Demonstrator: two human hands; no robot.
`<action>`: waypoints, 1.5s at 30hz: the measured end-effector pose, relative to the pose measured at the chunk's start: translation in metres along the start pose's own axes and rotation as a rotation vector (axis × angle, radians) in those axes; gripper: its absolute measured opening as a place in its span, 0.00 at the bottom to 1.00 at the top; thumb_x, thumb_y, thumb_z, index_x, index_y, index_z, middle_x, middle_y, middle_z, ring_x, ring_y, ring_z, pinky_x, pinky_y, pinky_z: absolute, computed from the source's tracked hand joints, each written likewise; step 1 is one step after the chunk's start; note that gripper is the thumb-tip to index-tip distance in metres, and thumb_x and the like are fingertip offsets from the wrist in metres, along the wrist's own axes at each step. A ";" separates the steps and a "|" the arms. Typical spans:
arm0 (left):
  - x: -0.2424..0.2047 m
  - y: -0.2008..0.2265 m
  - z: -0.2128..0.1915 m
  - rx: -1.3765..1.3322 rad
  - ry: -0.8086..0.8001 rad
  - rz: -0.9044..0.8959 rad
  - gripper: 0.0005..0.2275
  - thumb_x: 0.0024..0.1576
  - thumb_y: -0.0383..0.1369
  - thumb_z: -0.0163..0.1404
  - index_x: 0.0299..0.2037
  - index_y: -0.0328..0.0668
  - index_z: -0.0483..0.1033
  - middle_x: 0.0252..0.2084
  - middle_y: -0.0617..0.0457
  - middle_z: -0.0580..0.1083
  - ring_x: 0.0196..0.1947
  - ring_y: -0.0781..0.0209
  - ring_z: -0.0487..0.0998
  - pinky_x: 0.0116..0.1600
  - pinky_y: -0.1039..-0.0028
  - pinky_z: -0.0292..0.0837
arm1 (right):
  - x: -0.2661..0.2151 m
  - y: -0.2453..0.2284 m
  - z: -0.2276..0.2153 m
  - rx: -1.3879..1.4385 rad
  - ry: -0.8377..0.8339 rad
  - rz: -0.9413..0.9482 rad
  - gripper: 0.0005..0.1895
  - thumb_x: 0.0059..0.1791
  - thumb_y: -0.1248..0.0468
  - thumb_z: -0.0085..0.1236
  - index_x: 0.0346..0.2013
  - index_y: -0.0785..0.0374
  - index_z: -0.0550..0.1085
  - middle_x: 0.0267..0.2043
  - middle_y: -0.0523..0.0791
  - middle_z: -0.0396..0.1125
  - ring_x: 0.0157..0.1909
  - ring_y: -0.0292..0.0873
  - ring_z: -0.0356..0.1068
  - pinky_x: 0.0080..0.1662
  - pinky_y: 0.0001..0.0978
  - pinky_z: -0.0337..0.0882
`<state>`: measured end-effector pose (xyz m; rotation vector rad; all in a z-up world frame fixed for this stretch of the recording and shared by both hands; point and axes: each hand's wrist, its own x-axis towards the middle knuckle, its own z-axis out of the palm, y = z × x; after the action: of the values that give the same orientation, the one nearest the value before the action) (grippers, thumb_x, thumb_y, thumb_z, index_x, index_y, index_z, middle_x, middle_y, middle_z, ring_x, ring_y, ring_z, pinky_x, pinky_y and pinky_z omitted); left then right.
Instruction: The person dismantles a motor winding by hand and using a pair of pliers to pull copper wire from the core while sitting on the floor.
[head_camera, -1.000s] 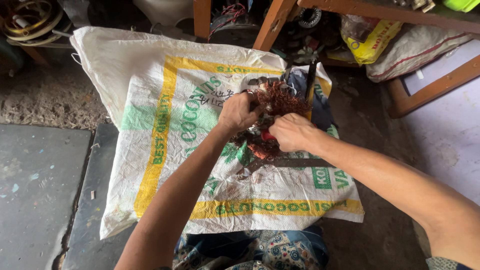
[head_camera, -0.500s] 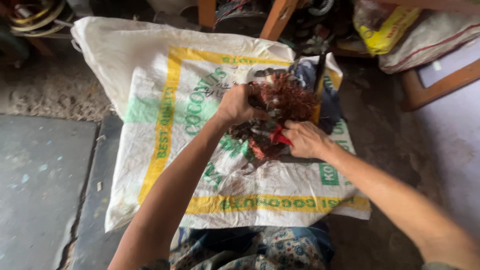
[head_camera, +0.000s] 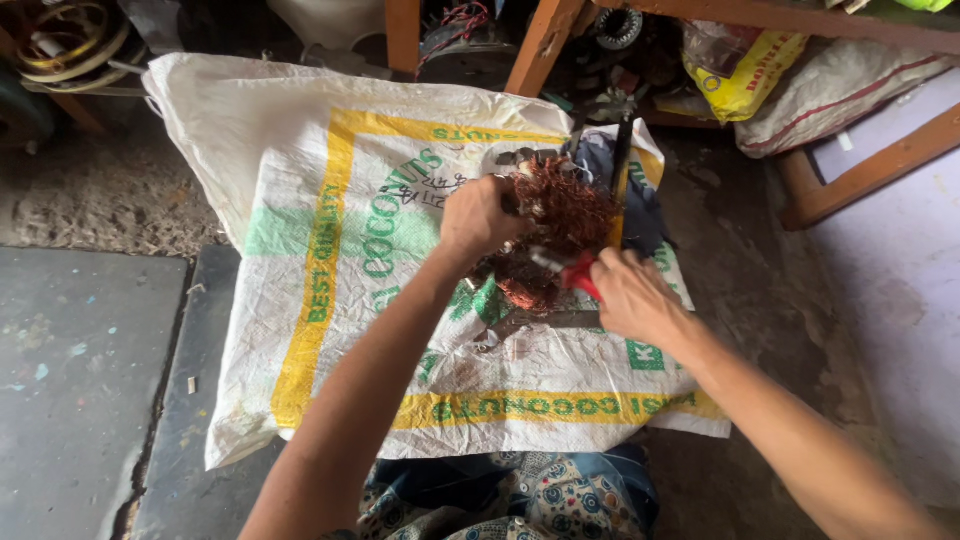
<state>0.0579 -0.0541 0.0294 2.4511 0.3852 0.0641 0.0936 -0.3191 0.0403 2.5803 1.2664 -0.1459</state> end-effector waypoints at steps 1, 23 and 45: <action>0.000 -0.004 -0.001 -0.001 0.064 0.027 0.18 0.50 0.45 0.64 0.46 0.47 0.80 0.32 0.51 0.79 0.27 0.64 0.79 0.31 0.71 0.78 | -0.001 -0.005 -0.011 -0.021 -0.032 0.054 0.17 0.45 0.75 0.47 0.48 0.74 0.71 0.41 0.52 0.61 0.38 0.47 0.65 0.43 0.46 0.71; -0.009 0.007 0.005 -0.004 0.238 0.025 0.24 0.45 0.47 0.67 0.41 0.36 0.78 0.29 0.46 0.79 0.27 0.55 0.80 0.34 0.66 0.76 | 0.041 -0.091 -0.047 -0.334 -0.257 0.046 0.12 0.45 0.66 0.56 0.38 0.72 0.77 0.47 0.57 0.63 0.46 0.55 0.65 0.49 0.61 0.70; -0.010 0.009 0.003 -0.015 0.185 0.051 0.15 0.49 0.41 0.65 0.37 0.38 0.82 0.29 0.46 0.79 0.26 0.56 0.81 0.34 0.66 0.78 | 0.036 -0.071 0.014 -0.191 0.093 0.000 0.12 0.49 0.72 0.41 0.26 0.74 0.72 0.32 0.58 0.66 0.23 0.45 0.66 0.21 0.40 0.72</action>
<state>0.0512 -0.0649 0.0330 2.4479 0.4009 0.3163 0.0602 -0.2544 0.0061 2.4484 1.2458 0.0918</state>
